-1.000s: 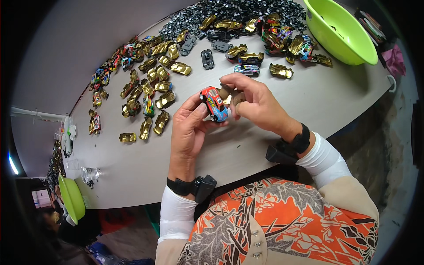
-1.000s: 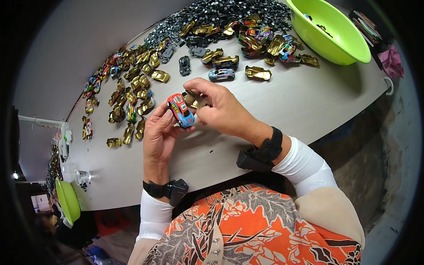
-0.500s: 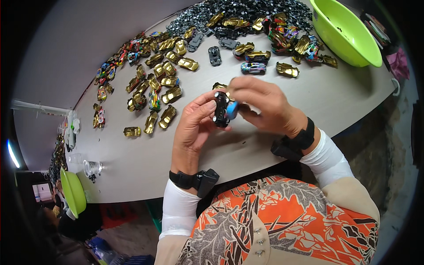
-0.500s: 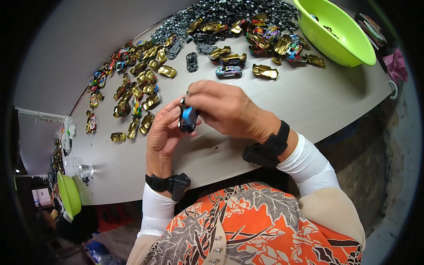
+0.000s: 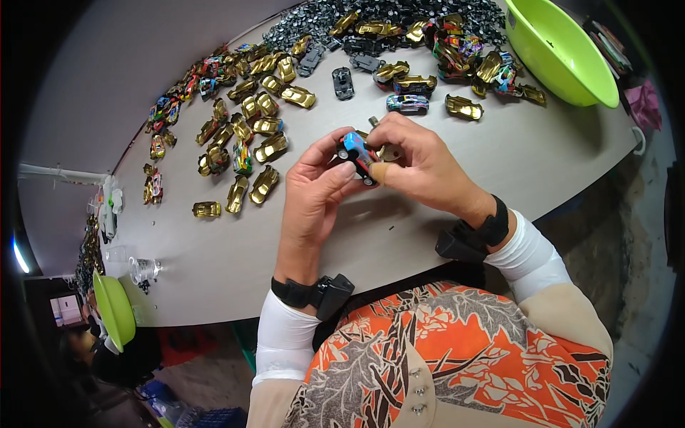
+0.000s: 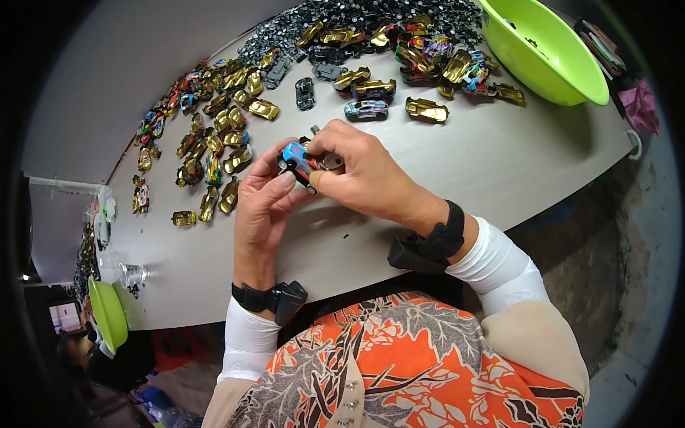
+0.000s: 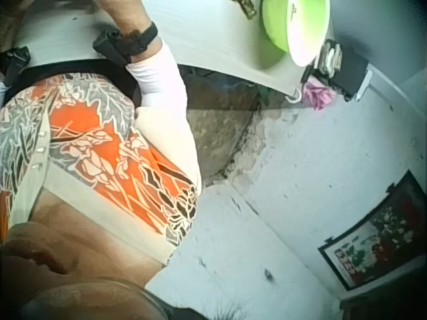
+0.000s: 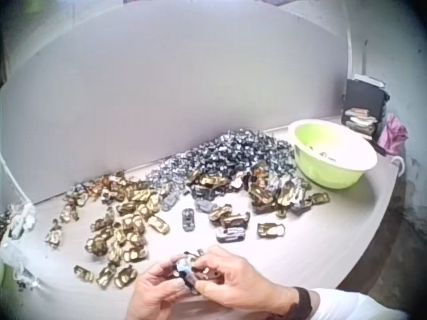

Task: The person assembles small toy cars by hand, picking up black chassis and gold or multicolored bodies from a table. They fit the bodies onto the chassis, occasionally adjusting the fit, and place the completed cars back on the table among other finished units.

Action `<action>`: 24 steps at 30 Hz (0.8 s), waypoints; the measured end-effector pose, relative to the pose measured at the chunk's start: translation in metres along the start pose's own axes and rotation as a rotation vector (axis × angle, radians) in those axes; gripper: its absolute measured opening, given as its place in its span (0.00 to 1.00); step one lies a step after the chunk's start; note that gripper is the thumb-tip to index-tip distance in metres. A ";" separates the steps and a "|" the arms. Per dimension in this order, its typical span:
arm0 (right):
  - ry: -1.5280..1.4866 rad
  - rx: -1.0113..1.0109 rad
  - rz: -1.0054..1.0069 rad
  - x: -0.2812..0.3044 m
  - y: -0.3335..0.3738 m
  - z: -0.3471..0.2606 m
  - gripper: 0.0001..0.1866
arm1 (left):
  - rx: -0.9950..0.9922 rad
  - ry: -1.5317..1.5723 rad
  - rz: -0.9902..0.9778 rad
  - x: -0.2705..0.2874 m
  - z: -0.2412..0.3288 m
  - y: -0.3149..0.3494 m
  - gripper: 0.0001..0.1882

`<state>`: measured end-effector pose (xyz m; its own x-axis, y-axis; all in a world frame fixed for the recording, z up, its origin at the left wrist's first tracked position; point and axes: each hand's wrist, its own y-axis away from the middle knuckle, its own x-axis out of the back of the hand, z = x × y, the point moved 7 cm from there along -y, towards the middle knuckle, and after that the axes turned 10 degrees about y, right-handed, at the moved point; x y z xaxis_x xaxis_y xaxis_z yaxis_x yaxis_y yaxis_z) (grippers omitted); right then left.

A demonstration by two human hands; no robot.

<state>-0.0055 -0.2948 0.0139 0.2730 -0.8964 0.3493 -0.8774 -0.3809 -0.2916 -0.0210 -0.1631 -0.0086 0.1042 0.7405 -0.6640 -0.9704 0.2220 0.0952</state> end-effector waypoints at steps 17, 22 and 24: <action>-0.371 -0.151 0.040 0.008 -0.003 -0.004 0.17 | -0.033 0.156 -0.053 0.006 0.004 -0.003 0.23; -0.378 -0.132 0.048 0.008 -0.002 -0.006 0.17 | -0.051 0.147 -0.031 0.006 0.005 -0.002 0.24; -0.373 -0.125 0.061 0.010 -0.002 -0.008 0.17 | -0.062 0.139 -0.019 0.006 0.006 -0.001 0.24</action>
<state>-0.0042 -0.3013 0.0247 0.3230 -0.9462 -0.0198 -0.9315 -0.3141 -0.1835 -0.0181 -0.1550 -0.0083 0.0959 0.6405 -0.7619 -0.9806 0.1924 0.0383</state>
